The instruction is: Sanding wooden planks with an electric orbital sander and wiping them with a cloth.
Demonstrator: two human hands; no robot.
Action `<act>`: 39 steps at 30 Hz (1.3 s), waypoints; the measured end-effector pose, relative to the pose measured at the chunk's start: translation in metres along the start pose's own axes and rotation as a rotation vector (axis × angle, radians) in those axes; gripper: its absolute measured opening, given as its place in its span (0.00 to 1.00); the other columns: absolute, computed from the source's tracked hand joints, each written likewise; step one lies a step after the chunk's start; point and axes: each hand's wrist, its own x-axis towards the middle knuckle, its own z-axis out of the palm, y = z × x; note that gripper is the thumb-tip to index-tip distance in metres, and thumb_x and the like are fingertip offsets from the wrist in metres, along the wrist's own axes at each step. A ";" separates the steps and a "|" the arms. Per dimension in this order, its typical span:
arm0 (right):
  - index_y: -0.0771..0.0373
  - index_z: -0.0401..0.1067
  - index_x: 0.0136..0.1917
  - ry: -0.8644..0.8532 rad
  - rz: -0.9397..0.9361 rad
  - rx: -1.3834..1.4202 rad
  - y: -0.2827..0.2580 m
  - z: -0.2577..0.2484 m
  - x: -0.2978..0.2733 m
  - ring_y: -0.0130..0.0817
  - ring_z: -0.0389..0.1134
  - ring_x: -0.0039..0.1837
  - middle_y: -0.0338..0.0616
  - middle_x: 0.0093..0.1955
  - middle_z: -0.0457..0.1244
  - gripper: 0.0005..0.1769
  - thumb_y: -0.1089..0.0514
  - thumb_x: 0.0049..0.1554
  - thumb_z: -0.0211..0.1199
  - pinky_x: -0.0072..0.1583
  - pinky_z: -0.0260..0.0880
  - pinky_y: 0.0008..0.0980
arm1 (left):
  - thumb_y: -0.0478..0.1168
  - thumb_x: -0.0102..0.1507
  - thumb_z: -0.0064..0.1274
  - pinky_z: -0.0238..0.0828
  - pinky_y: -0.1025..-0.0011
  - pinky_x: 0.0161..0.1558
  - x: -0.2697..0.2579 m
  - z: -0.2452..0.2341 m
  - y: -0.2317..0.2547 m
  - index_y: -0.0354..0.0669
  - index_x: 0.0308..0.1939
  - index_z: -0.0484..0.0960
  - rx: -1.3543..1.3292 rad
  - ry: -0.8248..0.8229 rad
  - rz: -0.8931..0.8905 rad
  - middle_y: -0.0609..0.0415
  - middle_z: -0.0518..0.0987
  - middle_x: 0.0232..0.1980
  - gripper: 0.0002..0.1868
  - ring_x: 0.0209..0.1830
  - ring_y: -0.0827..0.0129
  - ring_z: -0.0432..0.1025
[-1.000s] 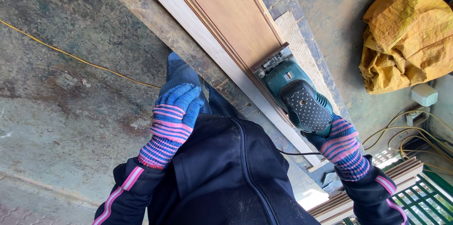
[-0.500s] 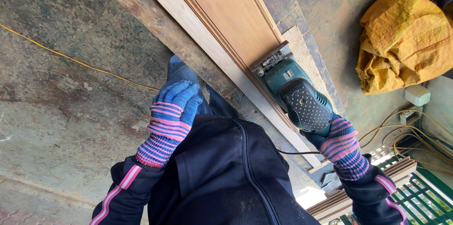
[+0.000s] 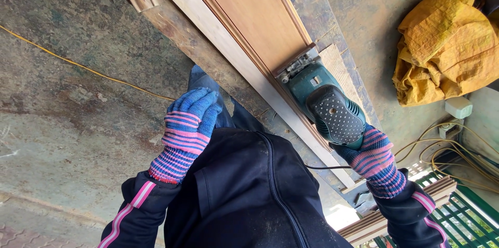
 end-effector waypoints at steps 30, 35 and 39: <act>0.59 0.77 0.58 0.032 0.008 0.006 -0.090 -0.005 0.044 0.37 0.77 0.52 0.46 0.50 0.74 0.27 0.54 0.45 0.77 0.53 0.76 0.34 | 0.43 0.69 0.60 0.69 0.53 0.66 0.078 -0.056 -0.034 0.42 0.57 0.82 0.021 0.047 0.012 0.47 0.79 0.60 0.15 0.63 0.51 0.73; 0.58 0.77 0.59 0.025 0.051 -0.022 -0.103 -0.006 0.056 0.36 0.77 0.53 0.46 0.51 0.74 0.28 0.54 0.45 0.78 0.53 0.76 0.34 | 0.50 0.74 0.58 0.53 0.41 0.77 0.141 -0.077 -0.049 0.42 0.69 0.78 0.305 0.188 0.047 0.45 0.67 0.73 0.24 0.76 0.46 0.59; 0.58 0.77 0.59 0.007 0.025 0.016 -0.106 -0.005 0.061 0.36 0.77 0.54 0.46 0.52 0.74 0.28 0.55 0.45 0.77 0.55 0.76 0.35 | 0.53 0.73 0.55 0.35 0.32 0.79 0.184 -0.078 -0.059 0.49 0.75 0.75 0.516 0.200 -0.025 0.41 0.53 0.81 0.28 0.82 0.39 0.44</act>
